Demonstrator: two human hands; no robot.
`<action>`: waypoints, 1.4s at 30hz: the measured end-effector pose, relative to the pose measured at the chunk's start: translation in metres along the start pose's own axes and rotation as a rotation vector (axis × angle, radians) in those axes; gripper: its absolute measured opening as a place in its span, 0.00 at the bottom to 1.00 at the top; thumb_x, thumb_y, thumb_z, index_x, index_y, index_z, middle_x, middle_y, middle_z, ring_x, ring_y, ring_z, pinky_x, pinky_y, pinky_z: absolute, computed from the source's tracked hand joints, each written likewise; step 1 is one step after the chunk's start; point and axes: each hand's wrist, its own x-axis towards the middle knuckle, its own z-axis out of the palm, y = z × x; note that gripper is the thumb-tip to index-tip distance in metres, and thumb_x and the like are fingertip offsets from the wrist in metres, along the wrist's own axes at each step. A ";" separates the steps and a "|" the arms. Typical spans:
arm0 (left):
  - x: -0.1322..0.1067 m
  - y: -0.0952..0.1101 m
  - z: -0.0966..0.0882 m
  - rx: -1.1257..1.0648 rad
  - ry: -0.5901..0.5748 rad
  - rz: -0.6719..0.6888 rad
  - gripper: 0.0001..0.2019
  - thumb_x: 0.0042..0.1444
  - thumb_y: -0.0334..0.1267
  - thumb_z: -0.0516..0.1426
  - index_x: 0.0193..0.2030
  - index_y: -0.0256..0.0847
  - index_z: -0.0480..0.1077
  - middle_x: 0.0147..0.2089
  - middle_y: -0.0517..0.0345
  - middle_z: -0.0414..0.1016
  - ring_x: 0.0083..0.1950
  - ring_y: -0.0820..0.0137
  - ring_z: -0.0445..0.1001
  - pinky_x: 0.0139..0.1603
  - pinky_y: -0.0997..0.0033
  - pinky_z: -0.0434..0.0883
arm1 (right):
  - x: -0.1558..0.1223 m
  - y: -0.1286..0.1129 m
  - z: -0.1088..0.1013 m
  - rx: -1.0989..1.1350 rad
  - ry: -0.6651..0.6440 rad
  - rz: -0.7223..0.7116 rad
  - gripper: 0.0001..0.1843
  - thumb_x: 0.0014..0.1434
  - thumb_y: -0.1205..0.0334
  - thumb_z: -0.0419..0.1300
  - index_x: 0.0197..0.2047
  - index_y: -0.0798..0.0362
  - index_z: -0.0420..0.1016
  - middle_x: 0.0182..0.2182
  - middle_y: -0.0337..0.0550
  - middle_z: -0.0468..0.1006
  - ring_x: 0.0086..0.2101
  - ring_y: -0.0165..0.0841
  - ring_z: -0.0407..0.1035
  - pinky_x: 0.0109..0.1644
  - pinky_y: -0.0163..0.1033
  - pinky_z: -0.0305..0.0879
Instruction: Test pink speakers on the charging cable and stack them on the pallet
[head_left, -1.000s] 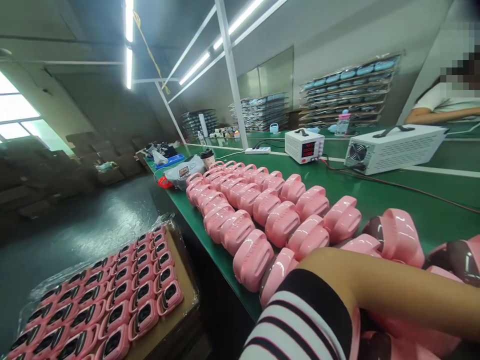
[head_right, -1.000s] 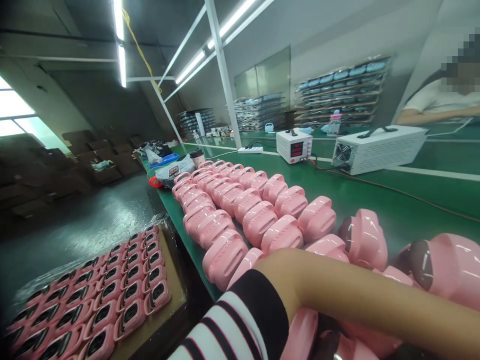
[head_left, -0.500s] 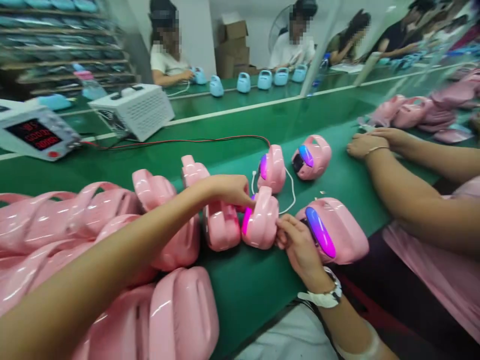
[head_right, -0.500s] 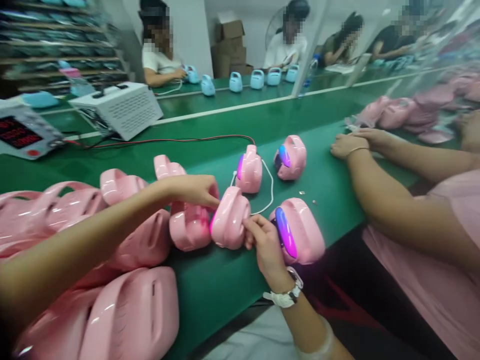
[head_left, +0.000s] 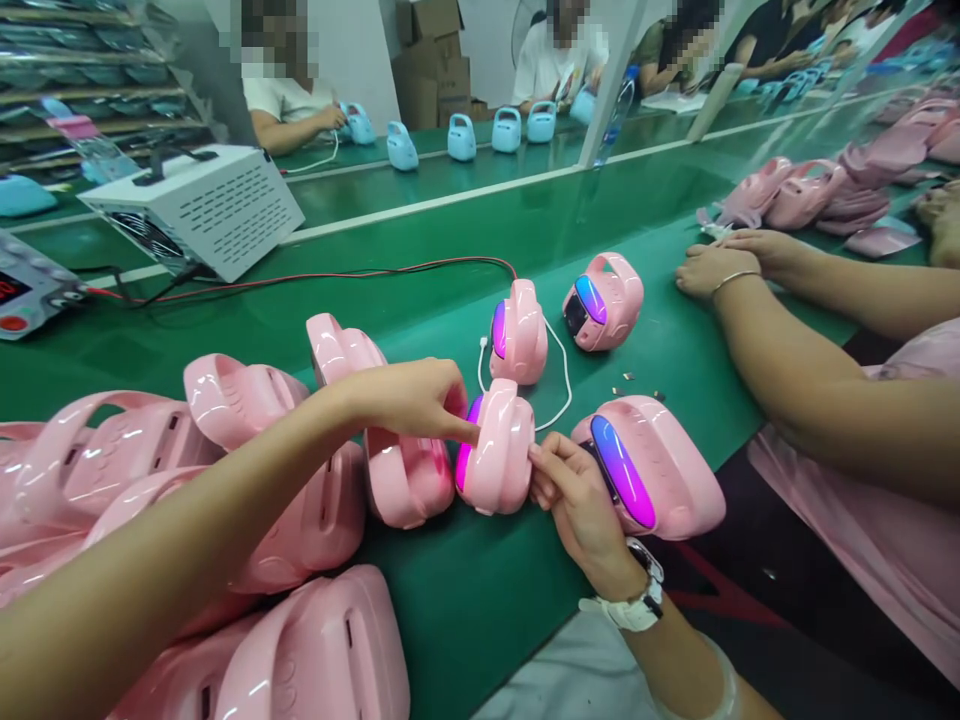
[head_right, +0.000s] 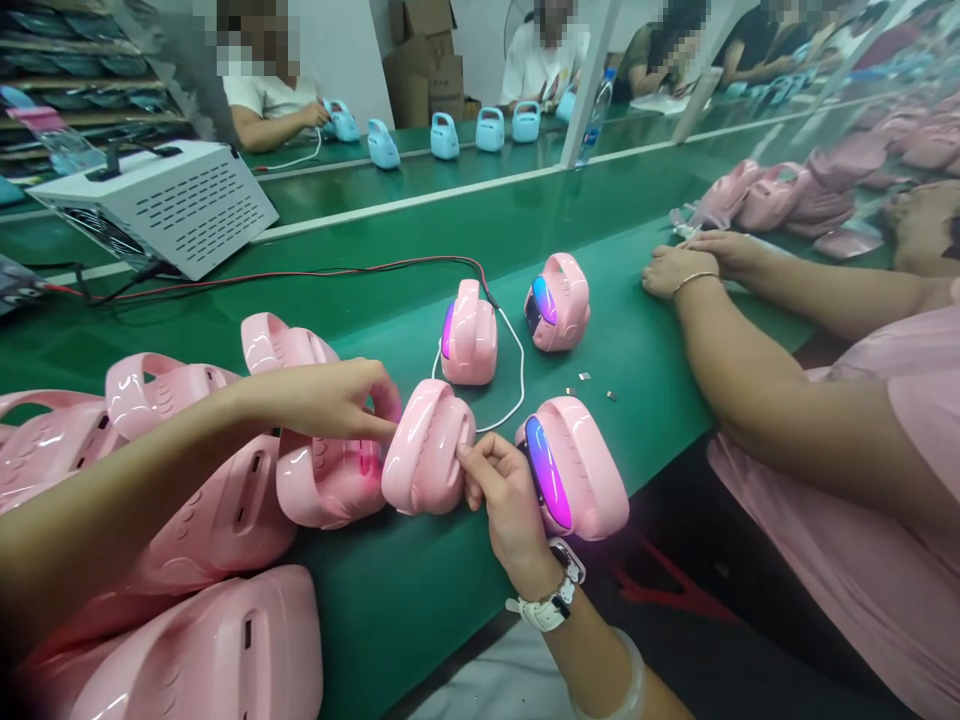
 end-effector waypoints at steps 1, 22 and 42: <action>0.000 -0.001 0.000 -0.004 0.004 -0.005 0.18 0.48 0.52 0.53 0.28 0.37 0.73 0.23 0.59 0.67 0.27 0.70 0.63 0.25 0.71 0.56 | 0.000 0.000 0.000 0.003 0.000 -0.002 0.24 0.48 0.52 0.69 0.19 0.53 0.59 0.13 0.29 0.59 0.16 0.22 0.51 0.21 0.31 0.46; 0.001 0.007 -0.002 -0.019 0.006 -0.081 0.20 0.47 0.51 0.56 0.18 0.39 0.56 0.19 0.62 0.57 0.24 0.73 0.56 0.22 0.69 0.48 | -0.001 -0.005 0.003 0.028 0.060 0.038 0.27 0.43 0.51 0.72 0.17 0.53 0.56 0.12 0.29 0.56 0.17 0.22 0.48 0.23 0.33 0.43; -0.001 0.006 -0.003 -0.024 0.011 -0.109 0.19 0.45 0.54 0.57 0.19 0.39 0.63 0.21 0.61 0.54 0.25 0.72 0.51 0.24 0.70 0.49 | -0.002 0.000 0.016 0.165 0.198 -0.018 0.20 0.42 0.55 0.71 0.33 0.55 0.68 0.15 0.27 0.60 0.18 0.21 0.50 0.21 0.29 0.45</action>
